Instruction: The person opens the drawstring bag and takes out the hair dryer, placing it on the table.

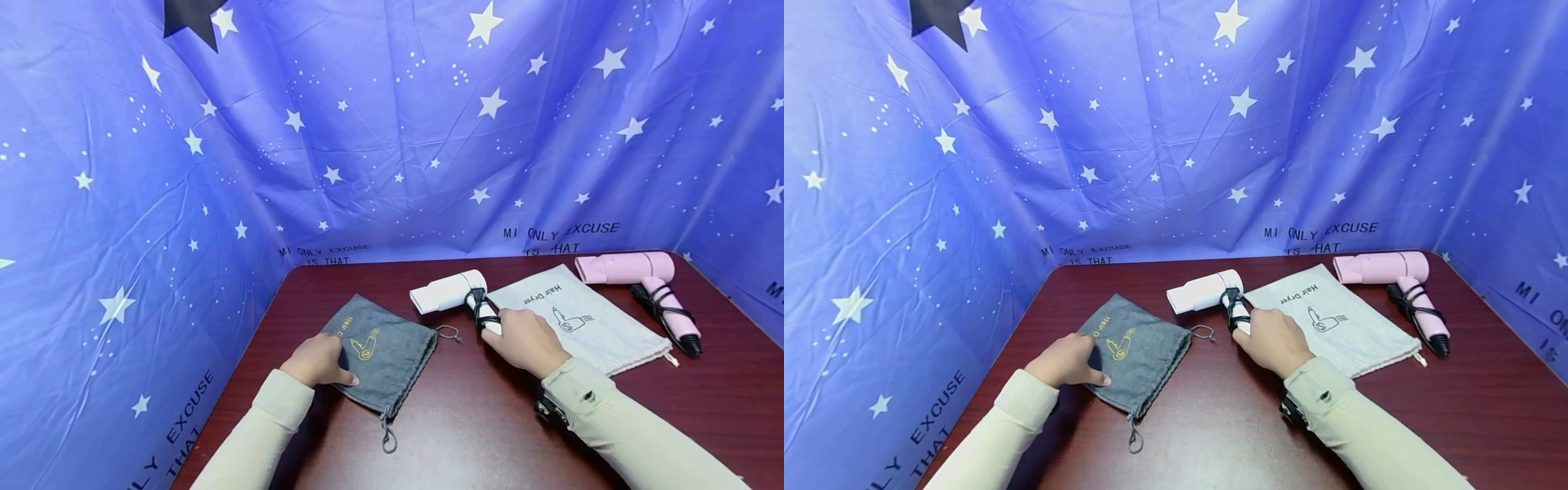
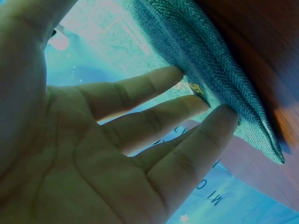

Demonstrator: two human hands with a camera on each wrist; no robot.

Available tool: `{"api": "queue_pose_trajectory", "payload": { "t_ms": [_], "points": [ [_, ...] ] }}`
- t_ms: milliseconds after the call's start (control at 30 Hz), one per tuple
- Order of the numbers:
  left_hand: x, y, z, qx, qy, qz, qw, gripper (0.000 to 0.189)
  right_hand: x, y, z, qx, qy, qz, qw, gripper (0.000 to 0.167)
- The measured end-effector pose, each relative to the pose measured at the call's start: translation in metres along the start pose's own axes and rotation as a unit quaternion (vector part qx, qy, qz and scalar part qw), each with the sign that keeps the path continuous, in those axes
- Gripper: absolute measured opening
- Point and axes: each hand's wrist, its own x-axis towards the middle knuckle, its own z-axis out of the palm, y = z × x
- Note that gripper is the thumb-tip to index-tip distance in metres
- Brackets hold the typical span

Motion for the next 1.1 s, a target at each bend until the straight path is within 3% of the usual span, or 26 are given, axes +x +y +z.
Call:
{"api": "queue_pose_trajectory", "payload": {
  "t_ms": [1100],
  "points": [
    [0.001, 0.001, -0.003, -0.001, -0.006, -0.006, 1.0000, 0.059, 0.051, -0.010, 0.016, -0.006, -0.005, 0.050, 0.9987, 0.036]
  ]
}}
